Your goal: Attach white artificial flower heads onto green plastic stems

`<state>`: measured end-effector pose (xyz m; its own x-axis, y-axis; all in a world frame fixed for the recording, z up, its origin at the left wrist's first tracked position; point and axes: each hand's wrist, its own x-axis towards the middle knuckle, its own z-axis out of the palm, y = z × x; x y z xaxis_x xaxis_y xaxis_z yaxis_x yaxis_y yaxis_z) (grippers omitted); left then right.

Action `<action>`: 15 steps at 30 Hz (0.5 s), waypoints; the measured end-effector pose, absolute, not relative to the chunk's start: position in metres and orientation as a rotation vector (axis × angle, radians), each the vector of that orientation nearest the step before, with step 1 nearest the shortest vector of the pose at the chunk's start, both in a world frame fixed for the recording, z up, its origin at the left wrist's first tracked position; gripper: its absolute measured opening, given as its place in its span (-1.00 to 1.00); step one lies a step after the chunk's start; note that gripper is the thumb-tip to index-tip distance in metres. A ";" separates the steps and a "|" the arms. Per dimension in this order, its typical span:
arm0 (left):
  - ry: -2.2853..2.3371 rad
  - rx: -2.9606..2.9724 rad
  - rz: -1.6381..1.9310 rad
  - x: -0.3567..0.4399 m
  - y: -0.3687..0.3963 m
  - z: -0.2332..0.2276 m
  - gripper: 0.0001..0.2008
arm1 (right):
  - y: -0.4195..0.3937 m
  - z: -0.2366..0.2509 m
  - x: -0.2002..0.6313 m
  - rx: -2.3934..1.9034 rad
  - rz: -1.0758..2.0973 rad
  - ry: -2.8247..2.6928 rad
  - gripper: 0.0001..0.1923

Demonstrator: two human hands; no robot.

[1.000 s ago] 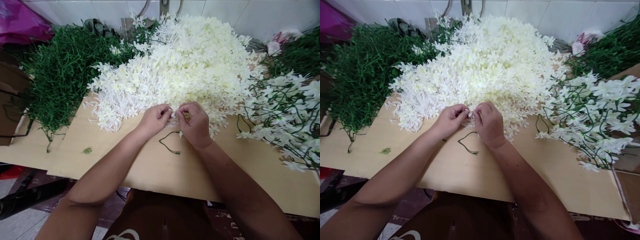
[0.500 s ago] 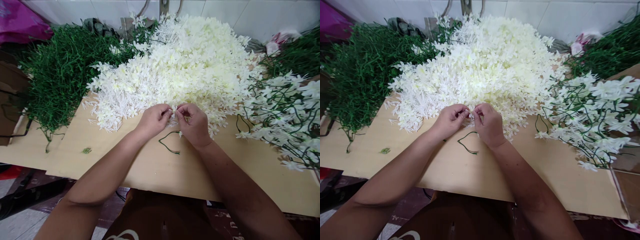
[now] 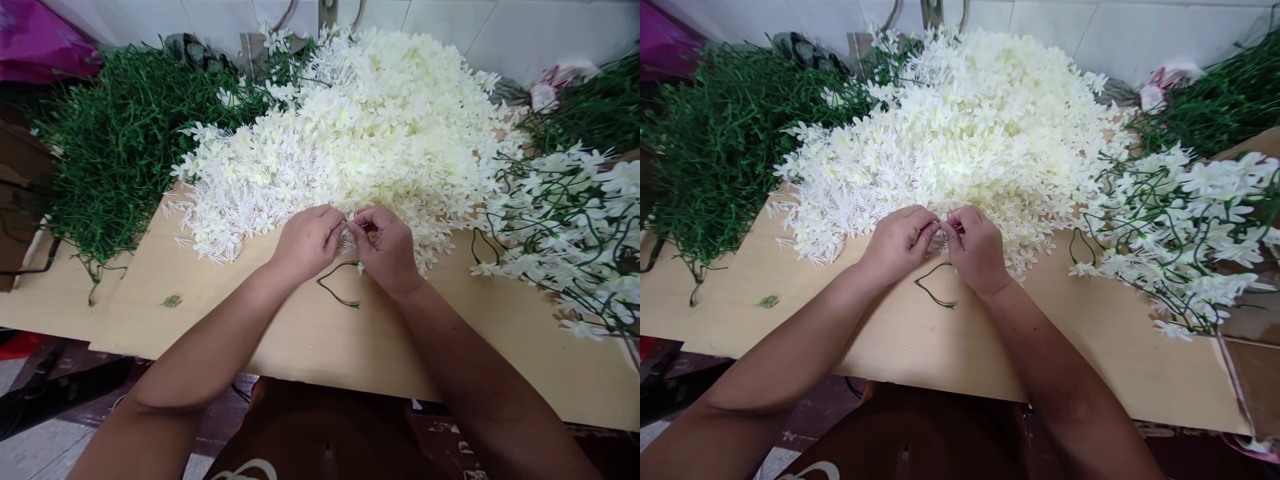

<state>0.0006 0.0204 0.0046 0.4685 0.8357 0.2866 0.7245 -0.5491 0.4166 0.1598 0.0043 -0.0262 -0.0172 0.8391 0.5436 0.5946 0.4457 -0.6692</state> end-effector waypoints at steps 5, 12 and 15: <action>1.283 2.409 0.729 0.000 0.020 0.007 -0.75 | 0.004 -0.026 0.159 -1.253 0.468 -1.614 -0.87; 1.195 1.987 0.869 -0.003 0.026 0.008 -0.81 | 0.008 -0.016 0.161 -1.129 0.915 -1.307 -0.80; 1.197 1.854 0.914 0.000 0.026 0.005 -0.84 | 0.007 -0.012 0.159 -1.069 1.035 -1.248 -0.82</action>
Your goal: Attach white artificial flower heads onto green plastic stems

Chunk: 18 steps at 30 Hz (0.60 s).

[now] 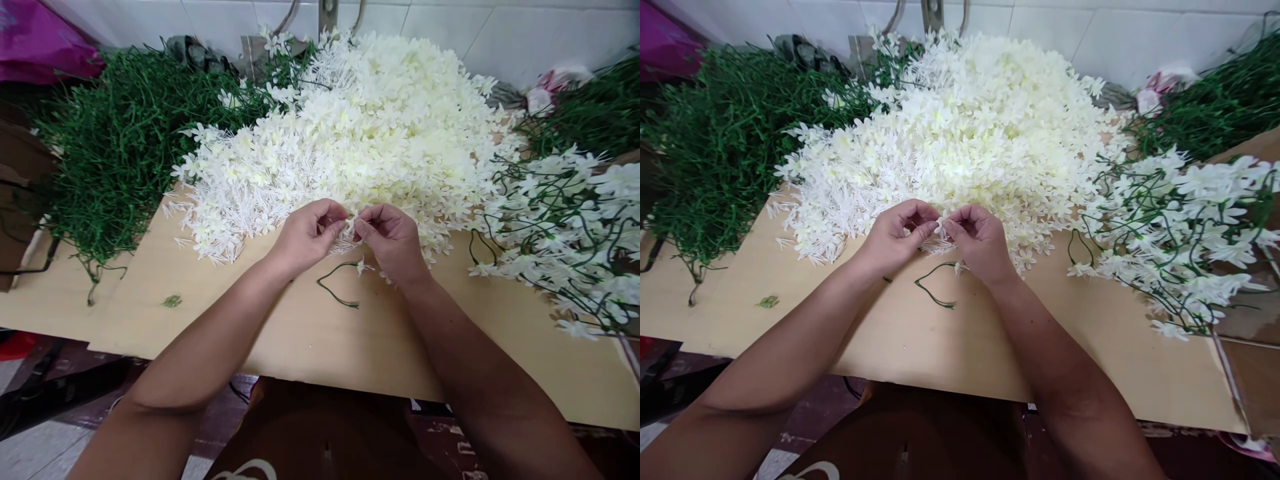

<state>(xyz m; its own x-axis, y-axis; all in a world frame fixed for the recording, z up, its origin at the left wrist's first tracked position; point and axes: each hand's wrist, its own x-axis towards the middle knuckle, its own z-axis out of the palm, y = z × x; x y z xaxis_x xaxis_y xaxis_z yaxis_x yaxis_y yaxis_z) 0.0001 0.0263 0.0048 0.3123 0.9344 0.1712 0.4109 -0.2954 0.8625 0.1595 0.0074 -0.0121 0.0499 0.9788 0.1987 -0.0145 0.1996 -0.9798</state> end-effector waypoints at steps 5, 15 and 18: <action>1.147 1.818 0.942 0.002 0.024 0.007 -0.89 | 0.005 -0.009 0.158 -1.034 1.074 -1.221 -0.79; 1.078 1.696 0.968 0.002 0.024 0.009 -0.84 | 0.006 -0.013 0.152 -0.982 1.069 -1.165 -0.56; 1.064 1.637 0.954 0.002 0.024 0.007 -0.81 | 0.005 -0.011 0.153 -0.985 1.117 -1.206 -0.57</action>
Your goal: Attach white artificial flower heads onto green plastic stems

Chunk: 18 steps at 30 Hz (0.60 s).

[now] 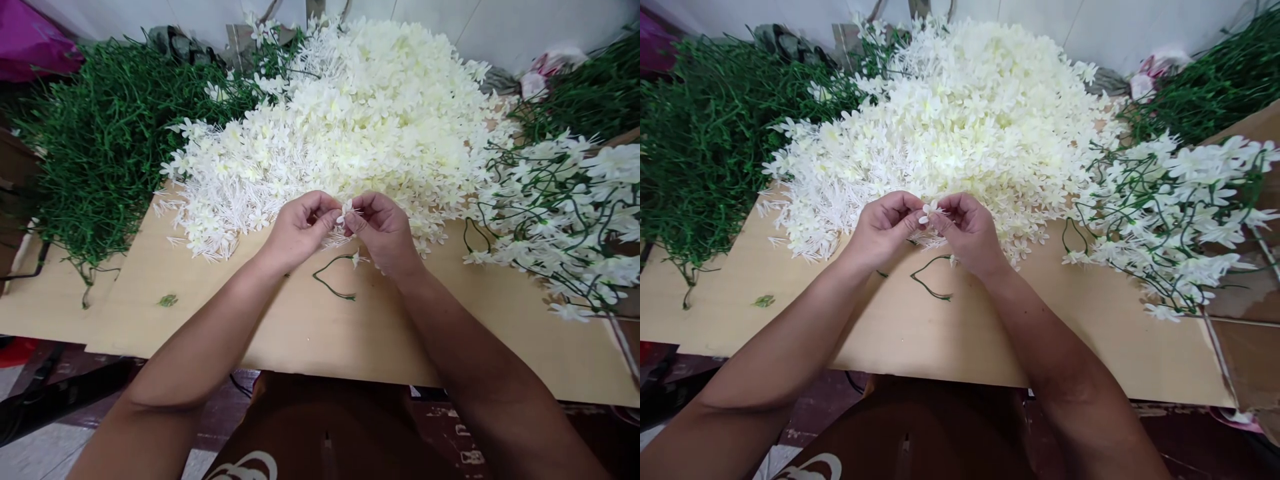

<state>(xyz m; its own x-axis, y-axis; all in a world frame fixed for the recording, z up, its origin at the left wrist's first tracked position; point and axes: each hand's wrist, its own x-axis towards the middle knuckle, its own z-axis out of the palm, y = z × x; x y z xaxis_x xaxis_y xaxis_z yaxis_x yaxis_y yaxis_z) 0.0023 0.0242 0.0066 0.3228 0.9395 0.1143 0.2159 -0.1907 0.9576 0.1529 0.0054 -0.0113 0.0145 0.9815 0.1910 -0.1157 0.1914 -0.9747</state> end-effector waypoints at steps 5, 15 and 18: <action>1.048 1.882 0.799 -0.001 0.019 0.017 -0.81 | 0.004 -0.003 0.163 -0.999 1.098 -1.263 -0.65; 0.713 2.672 -0.051 0.017 -0.016 0.015 -0.98 | 0.010 0.002 0.176 -0.997 1.015 -1.255 -0.62; 0.773 2.632 0.072 0.014 -0.006 0.014 -0.93 | 0.009 0.001 0.174 -0.982 1.044 -1.255 -0.62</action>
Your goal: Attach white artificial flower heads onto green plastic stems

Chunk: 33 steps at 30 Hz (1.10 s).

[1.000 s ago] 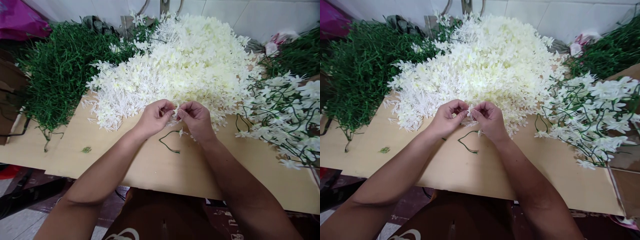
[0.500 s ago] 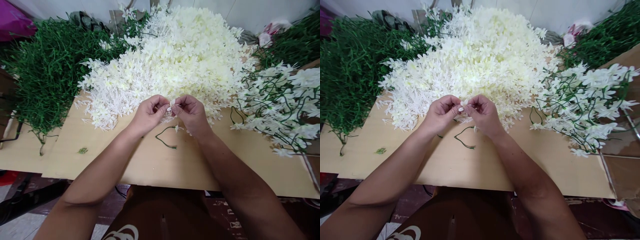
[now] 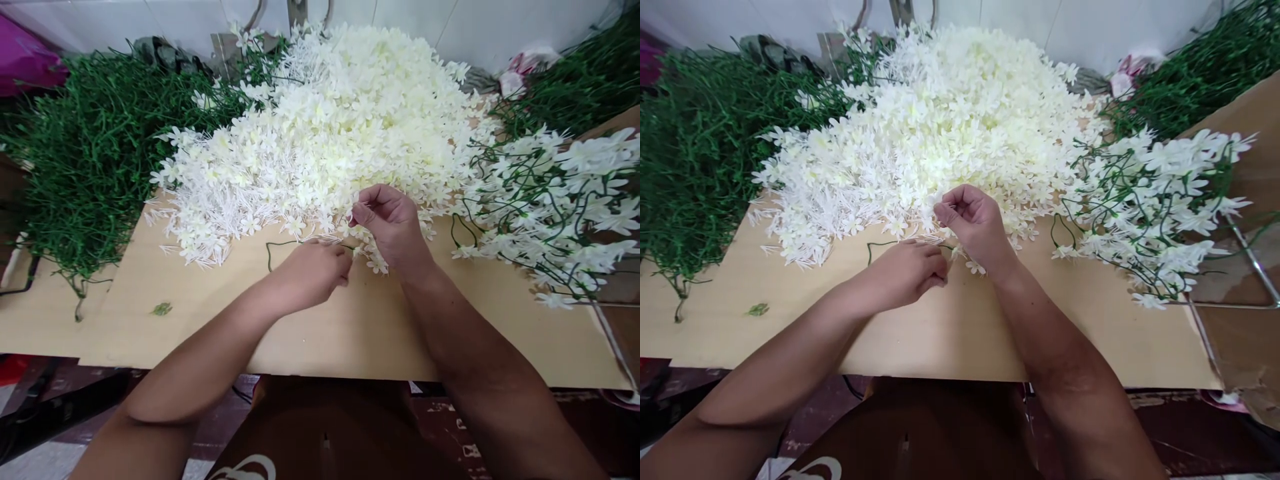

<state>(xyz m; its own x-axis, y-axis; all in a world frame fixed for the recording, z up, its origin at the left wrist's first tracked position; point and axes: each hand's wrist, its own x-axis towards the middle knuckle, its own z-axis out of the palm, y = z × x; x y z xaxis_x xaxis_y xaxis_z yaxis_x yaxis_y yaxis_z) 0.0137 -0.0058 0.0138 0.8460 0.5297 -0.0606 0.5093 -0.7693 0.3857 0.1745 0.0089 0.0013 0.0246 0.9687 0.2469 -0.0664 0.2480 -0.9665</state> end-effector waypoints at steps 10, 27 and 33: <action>1.351 2.157 1.295 -0.031 0.041 0.016 -0.94 | 0.010 -0.004 0.176 -0.914 1.147 -1.187 -0.65; 0.897 1.438 0.889 -0.022 0.035 0.024 -0.64 | 0.010 0.001 0.181 -0.876 1.372 -0.987 -0.63; 0.812 1.655 0.494 -0.007 0.028 0.008 -0.67 | 0.009 -0.001 0.185 -0.887 1.610 -1.167 -0.66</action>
